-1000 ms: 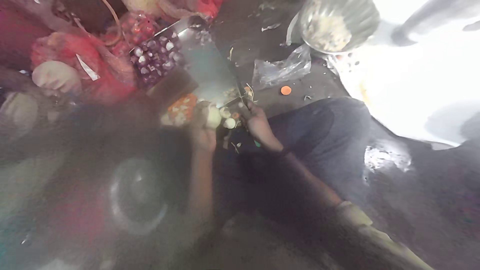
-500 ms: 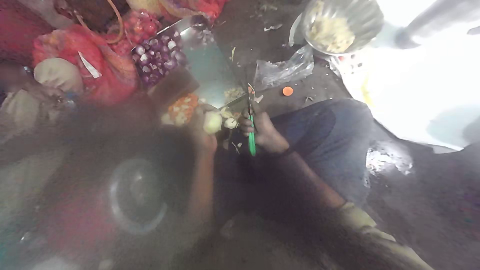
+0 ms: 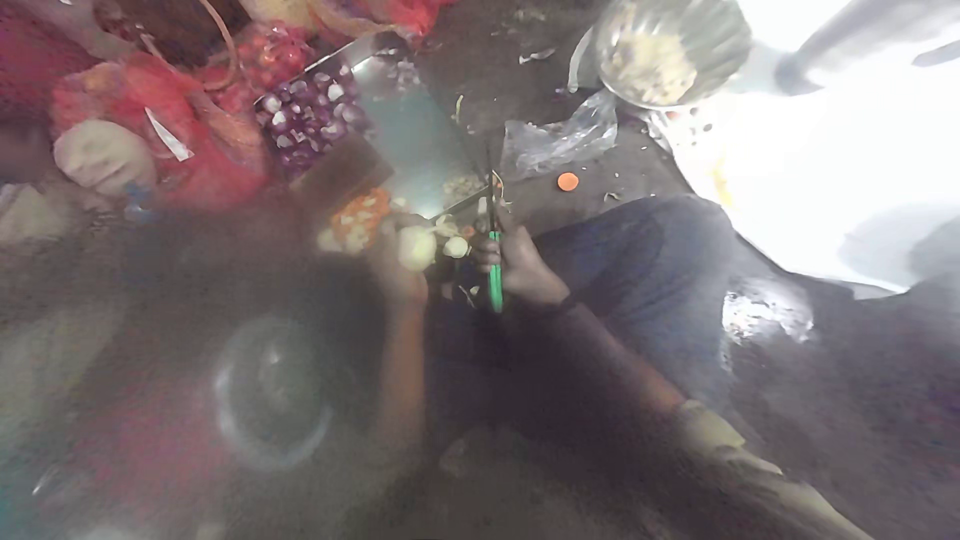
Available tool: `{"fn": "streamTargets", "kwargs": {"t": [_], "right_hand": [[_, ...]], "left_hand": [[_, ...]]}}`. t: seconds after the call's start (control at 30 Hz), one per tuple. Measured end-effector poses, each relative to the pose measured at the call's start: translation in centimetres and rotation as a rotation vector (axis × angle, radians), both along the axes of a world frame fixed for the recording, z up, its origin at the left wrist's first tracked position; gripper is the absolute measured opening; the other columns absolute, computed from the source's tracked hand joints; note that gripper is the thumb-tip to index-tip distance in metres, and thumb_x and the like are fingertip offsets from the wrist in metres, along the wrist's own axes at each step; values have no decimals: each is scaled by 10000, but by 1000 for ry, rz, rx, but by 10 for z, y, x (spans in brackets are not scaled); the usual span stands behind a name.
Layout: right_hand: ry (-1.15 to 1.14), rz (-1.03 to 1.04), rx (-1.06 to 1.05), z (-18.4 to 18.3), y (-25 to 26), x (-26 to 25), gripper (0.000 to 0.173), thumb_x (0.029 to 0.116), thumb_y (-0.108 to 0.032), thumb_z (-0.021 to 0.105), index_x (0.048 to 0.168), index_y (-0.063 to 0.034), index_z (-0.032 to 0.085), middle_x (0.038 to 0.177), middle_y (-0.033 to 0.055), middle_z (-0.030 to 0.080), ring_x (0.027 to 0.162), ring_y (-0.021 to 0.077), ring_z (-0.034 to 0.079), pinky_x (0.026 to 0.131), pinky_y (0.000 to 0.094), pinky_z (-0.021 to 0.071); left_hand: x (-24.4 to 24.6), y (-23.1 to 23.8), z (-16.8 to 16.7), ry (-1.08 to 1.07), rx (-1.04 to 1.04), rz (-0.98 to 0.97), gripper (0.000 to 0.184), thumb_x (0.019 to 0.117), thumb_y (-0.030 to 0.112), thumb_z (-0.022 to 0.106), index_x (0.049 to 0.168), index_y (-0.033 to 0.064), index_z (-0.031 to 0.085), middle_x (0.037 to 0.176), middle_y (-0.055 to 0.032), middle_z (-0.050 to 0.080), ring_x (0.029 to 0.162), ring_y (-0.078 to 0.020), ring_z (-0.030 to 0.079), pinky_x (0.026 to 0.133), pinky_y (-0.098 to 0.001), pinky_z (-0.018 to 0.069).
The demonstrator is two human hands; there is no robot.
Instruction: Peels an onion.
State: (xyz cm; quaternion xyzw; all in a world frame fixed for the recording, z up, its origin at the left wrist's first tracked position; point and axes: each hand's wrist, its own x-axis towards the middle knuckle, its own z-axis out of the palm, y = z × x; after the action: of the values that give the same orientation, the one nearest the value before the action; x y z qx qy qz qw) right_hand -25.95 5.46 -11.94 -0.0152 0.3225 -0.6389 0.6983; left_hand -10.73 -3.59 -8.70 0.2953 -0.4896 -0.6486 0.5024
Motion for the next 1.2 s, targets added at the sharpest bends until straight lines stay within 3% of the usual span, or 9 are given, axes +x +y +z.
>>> {"fn": "streamTargets", "kwargs": {"t": [0.17,0.27,0.33,0.47,0.57,0.7,0.8,0.87,1.2], "right_hand": [[230,-246,124,12,0,2,495,1091,-597,276,952,-208,548,569,-78,418,403,25,364,385,170,360],[208,-257,146,11,-2,-3,472,1096,-589,255,1051,-226,554,550,-90,385,400,17,362,386,168,357],[44,-185,84,7,-2,-4,485,1086,-599,271,998,-228,571,554,-95,391,390,9,359,368,156,354],[-178,-51,3,-4,-5,10,721,969,-816,222,803,-198,555,510,-78,396,379,33,394,371,193,384],[-180,-96,15,-3,-5,14,715,988,-790,184,1024,-233,630,542,-87,418,386,21,388,369,176,381],[-98,-114,-17,-1,-6,11,674,1046,-693,137,1248,-250,604,579,-76,432,412,26,406,391,172,394],[-94,-117,80,3,-9,14,487,1090,-586,254,987,-215,552,602,-61,467,423,33,404,397,175,391],[-113,-121,108,0,-10,16,480,1093,-569,300,930,-180,528,613,-48,489,420,38,425,392,177,410],[-144,-112,8,5,-10,19,371,1107,-522,325,1062,-202,507,636,-44,496,423,32,449,392,167,428]], "left_hand": [[1,0,1,-16,20,14,503,1110,365,263,1039,111,692,980,-35,728,879,-143,699,764,-321,599],[1,0,1,-14,50,36,515,1112,354,238,1041,113,687,978,-34,723,879,-144,696,757,-323,600],[1,-1,0,-2,62,35,508,1111,366,255,1045,104,685,987,-50,723,890,-165,700,767,-340,604],[-1,1,2,1,78,47,491,1115,336,257,1042,98,680,982,-51,725,907,-158,702,792,-332,600],[-2,0,1,2,100,85,479,1118,318,266,1045,89,680,969,-61,729,895,-168,708,790,-344,605],[-3,-1,-2,19,133,89,445,1118,312,295,1028,101,677,967,-33,712,902,-145,696,809,-332,601],[-3,-1,-3,-3,176,79,463,1121,340,284,1046,102,674,956,-37,717,866,-146,700,756,-327,607],[-3,0,-2,-12,186,77,466,1119,344,289,1048,96,677,955,-47,717,857,-158,700,741,-339,608],[-7,1,-1,-59,205,79,440,1119,330,303,1063,103,675,926,-27,717,790,-128,691,672,-300,598]]}}
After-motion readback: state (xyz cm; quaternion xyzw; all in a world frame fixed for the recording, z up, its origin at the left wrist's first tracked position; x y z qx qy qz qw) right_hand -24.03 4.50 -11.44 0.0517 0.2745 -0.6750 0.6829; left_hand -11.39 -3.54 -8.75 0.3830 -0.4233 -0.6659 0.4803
